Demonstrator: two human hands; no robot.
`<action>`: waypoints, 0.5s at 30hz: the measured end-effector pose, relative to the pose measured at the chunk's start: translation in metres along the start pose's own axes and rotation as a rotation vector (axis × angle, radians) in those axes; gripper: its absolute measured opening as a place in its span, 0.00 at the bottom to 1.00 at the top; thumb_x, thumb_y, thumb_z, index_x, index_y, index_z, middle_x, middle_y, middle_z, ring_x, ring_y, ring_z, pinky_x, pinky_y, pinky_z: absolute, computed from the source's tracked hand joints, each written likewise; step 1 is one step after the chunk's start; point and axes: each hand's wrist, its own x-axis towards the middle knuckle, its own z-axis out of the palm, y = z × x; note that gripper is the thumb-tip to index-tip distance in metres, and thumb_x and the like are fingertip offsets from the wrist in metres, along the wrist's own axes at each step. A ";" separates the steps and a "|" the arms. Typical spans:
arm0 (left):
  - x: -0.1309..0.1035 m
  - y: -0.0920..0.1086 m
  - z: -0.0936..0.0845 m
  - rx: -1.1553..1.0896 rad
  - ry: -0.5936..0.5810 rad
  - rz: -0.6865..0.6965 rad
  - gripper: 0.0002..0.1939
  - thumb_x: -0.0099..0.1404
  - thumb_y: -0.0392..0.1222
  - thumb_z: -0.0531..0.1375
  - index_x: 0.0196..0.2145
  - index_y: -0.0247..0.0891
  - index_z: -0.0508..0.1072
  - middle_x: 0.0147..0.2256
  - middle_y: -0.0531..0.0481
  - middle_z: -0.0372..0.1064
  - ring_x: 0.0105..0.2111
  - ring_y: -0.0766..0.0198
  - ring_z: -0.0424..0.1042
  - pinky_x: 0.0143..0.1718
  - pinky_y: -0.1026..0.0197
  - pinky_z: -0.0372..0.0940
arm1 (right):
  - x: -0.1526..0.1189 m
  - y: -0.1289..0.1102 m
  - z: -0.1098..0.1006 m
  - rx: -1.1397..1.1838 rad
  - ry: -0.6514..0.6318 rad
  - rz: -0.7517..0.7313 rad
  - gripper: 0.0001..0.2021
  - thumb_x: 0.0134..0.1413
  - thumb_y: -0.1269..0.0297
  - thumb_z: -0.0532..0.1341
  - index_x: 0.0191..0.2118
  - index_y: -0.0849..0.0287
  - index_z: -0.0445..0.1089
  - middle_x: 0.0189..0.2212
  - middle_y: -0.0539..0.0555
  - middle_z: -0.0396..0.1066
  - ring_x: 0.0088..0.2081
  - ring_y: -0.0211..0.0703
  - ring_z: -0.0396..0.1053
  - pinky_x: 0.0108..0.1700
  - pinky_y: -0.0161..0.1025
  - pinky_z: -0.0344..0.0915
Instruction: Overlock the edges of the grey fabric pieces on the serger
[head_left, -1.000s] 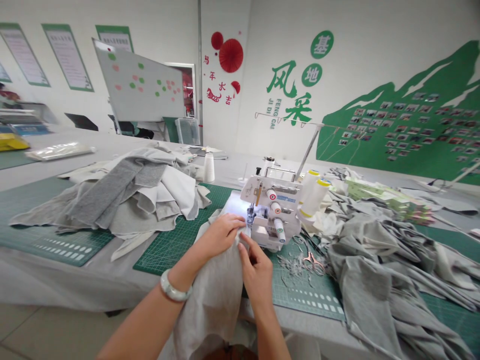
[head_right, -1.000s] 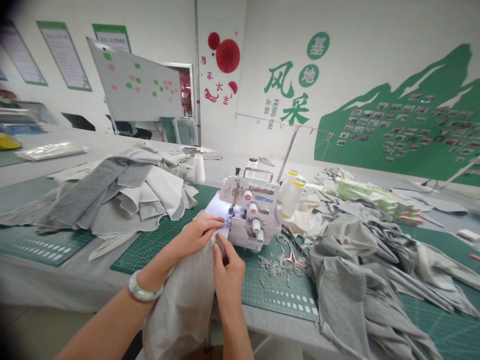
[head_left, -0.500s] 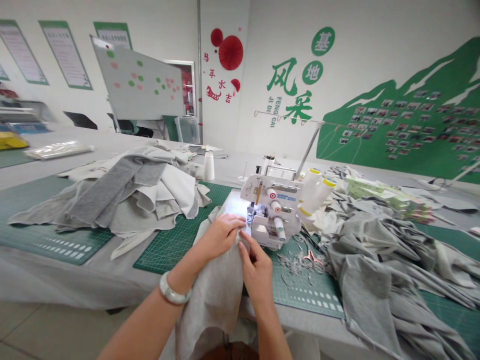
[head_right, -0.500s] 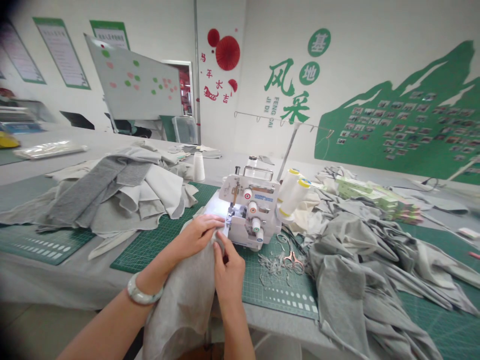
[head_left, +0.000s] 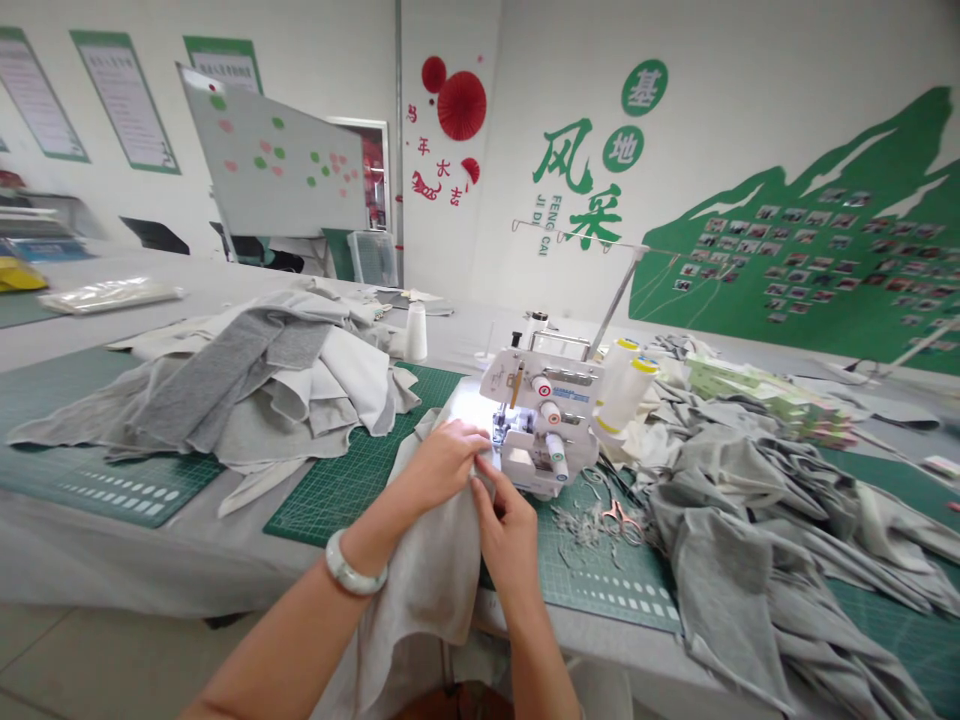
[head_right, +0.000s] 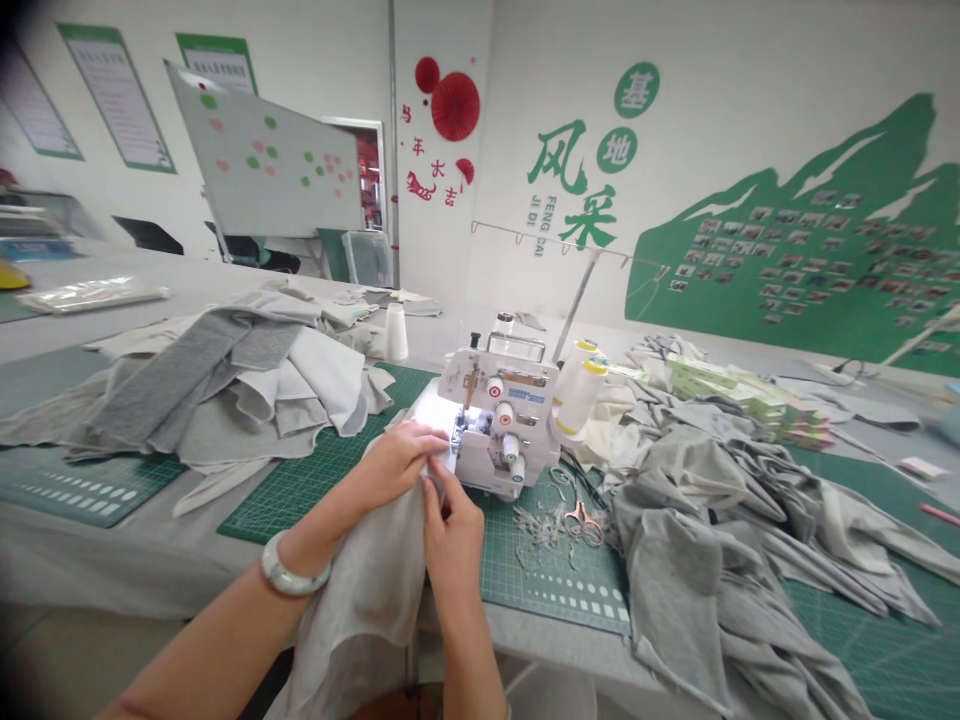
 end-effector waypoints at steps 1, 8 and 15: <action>-0.001 0.001 0.000 -0.019 -0.006 -0.001 0.17 0.62 0.27 0.51 0.43 0.34 0.76 0.46 0.43 0.74 0.48 0.56 0.71 0.53 0.51 0.64 | 0.000 -0.001 0.001 0.002 0.001 -0.006 0.20 0.60 0.58 0.56 0.52 0.61 0.74 0.29 0.52 0.76 0.23 0.37 0.62 0.29 0.34 0.62; -0.001 -0.014 0.001 -0.167 -0.009 -0.029 0.18 0.63 0.28 0.50 0.44 0.36 0.77 0.49 0.44 0.73 0.51 0.60 0.70 0.55 0.53 0.63 | 0.000 -0.003 0.005 -0.022 -0.017 0.003 0.20 0.61 0.58 0.55 0.53 0.61 0.73 0.35 0.54 0.78 0.24 0.38 0.65 0.31 0.34 0.63; 0.008 -0.023 -0.001 -0.211 -0.039 -0.020 0.19 0.63 0.28 0.50 0.43 0.34 0.77 0.50 0.42 0.72 0.51 0.60 0.70 0.56 0.55 0.62 | 0.000 -0.004 0.002 -0.018 -0.030 0.016 0.20 0.60 0.58 0.56 0.53 0.61 0.73 0.35 0.54 0.78 0.25 0.38 0.65 0.33 0.35 0.65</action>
